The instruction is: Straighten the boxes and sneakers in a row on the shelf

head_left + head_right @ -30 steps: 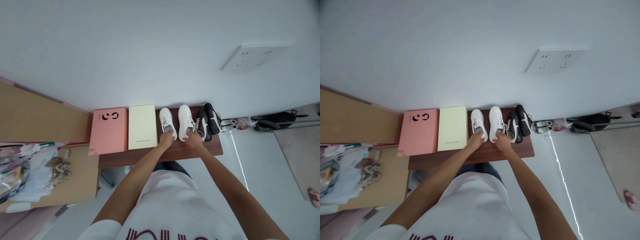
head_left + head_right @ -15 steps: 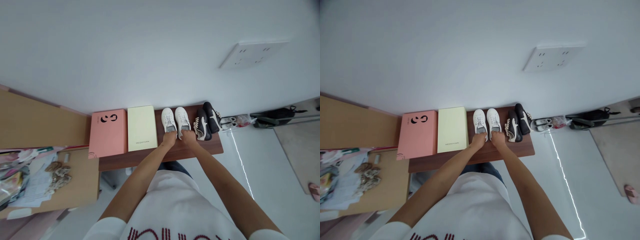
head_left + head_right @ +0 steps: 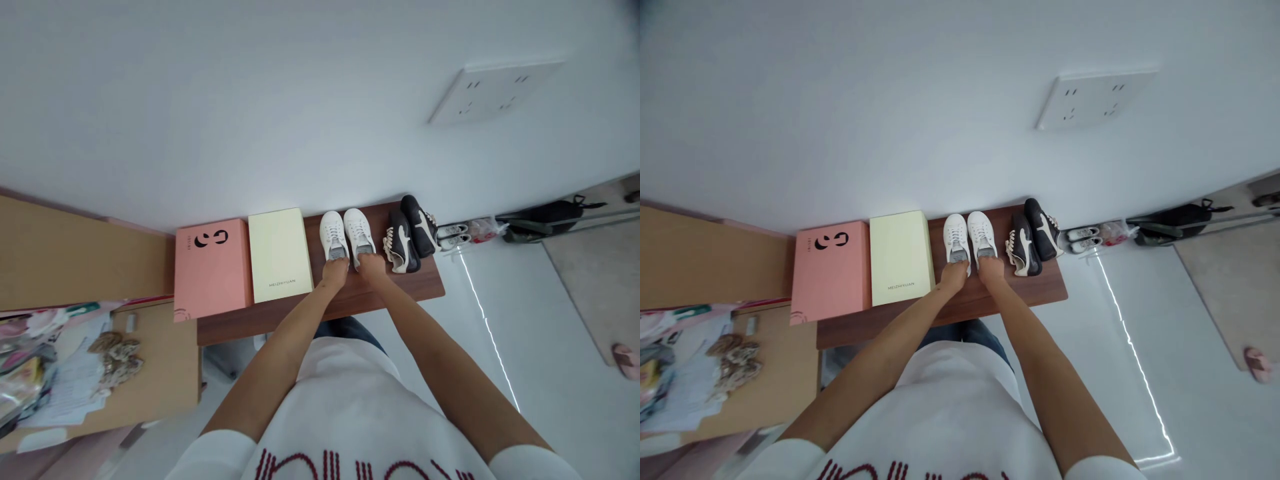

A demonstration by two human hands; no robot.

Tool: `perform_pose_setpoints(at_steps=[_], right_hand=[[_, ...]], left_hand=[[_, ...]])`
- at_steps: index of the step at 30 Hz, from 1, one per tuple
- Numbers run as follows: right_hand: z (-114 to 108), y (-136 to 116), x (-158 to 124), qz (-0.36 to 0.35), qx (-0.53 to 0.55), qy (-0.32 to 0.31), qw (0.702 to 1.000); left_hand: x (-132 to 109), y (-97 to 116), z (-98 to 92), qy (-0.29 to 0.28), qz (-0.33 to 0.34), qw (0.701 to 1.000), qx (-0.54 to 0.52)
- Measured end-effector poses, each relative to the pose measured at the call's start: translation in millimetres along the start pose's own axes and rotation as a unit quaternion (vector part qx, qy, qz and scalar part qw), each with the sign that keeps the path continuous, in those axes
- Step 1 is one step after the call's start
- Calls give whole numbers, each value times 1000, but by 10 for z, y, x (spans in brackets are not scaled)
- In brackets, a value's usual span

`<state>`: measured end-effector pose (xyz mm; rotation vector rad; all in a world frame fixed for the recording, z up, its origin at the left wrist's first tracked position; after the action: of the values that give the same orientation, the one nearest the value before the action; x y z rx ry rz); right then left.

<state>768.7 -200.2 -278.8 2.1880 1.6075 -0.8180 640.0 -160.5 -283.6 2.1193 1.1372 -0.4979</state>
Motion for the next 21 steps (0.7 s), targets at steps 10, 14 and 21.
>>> perform_pose_setpoints(at_steps=[10,14,21], right_hand=[[-166,238,-328,25,85,96,991],[-103,398,-421,41,121,115,985],[7,1128,-449,84,161,175,968]], left_hand=[[-146,97,-186,56,67,995,54],[-205,203,-140,51,85,994,48],[-216,526,155,30,96,995,10]])
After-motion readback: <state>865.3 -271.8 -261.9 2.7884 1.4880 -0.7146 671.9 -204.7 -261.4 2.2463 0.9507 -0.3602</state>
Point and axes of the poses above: each hand's wrist, its own x-axis towards the middle knuckle, its own z-axis out of the palm, y = z × x, the point moved 1 cm from there along x, towards the middle knuckle, and after that the axes turned 6 degrees about -y, right-handed, at the moved point
